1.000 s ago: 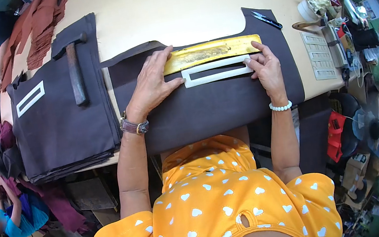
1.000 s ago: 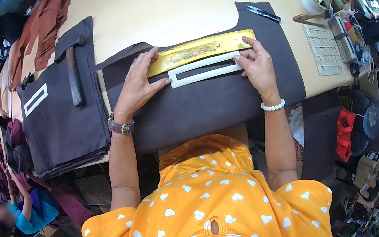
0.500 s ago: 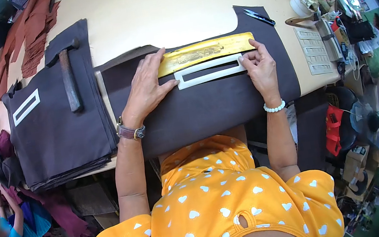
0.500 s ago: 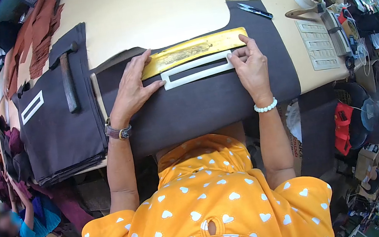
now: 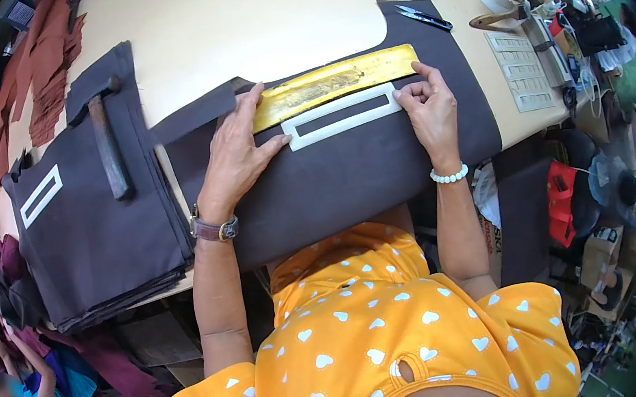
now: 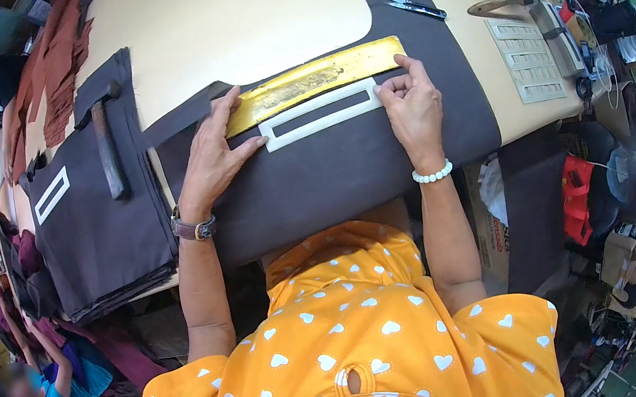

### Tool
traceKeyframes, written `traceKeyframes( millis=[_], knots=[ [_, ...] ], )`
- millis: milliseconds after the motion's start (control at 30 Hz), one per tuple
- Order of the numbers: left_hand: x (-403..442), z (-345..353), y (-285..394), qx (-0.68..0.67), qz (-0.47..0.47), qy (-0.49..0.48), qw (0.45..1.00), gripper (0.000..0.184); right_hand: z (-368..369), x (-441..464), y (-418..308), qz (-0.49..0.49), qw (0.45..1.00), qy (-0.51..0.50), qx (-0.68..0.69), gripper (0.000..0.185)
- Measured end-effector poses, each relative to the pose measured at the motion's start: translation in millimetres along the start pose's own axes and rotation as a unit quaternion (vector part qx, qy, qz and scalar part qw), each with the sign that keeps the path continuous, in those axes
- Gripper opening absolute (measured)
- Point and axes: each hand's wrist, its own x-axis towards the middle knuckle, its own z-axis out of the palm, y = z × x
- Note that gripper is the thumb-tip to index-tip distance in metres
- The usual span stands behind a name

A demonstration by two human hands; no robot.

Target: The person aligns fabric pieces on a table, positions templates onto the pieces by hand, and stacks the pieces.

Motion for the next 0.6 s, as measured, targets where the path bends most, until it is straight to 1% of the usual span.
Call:
traceKeyframes(
  millis=[133, 233, 333, 433, 467, 533, 567, 600],
  knots=[
    [1, -3, 4, 0.01, 0.004, -0.008, 1.0, 0.072, 1, 1, 2, -0.005, 1.0, 0.008, -0.018, 0.041],
    [1, -2, 2, 0.014, 0.022, -0.006, 1.0, 0.072, 1, 1, 2, -0.005, 0.999, 0.002, -0.034, 0.029],
    [0, -3, 11, 0.007, 0.044, 0.019, 0.999, 0.052, 2, -2, 4, -0.102, 0.978, -0.025, -0.18, 0.019],
    [-10, 6, 6, 0.076, 0.123, 0.012, 0.989, 0.029, -1, -3, -4, -0.212, 0.927, -0.016, -0.31, 0.012],
    [-14, 8, 15, 0.072, 0.121, 0.019, 0.99, 0.013, 0, -5, -10, -0.233, 0.913, -0.014, -0.334, 0.011],
    [-22, 15, 18, 0.165, 0.154, 0.039, 0.973, 0.017, 9, -12, -26, -0.274, 0.883, -0.009, -0.381, 0.011],
    [-26, 19, 17, 0.21, 0.169, 0.049, 0.962, 0.02, 23, -17, -22, -0.368, 0.871, 0.05, -0.321, 0.013],
    [-31, 22, 16, 0.22, 0.149, 0.035, 0.963, 0.025, 35, -28, -34, -0.394, 0.881, 0.021, -0.262, 0.011]
  ],
)
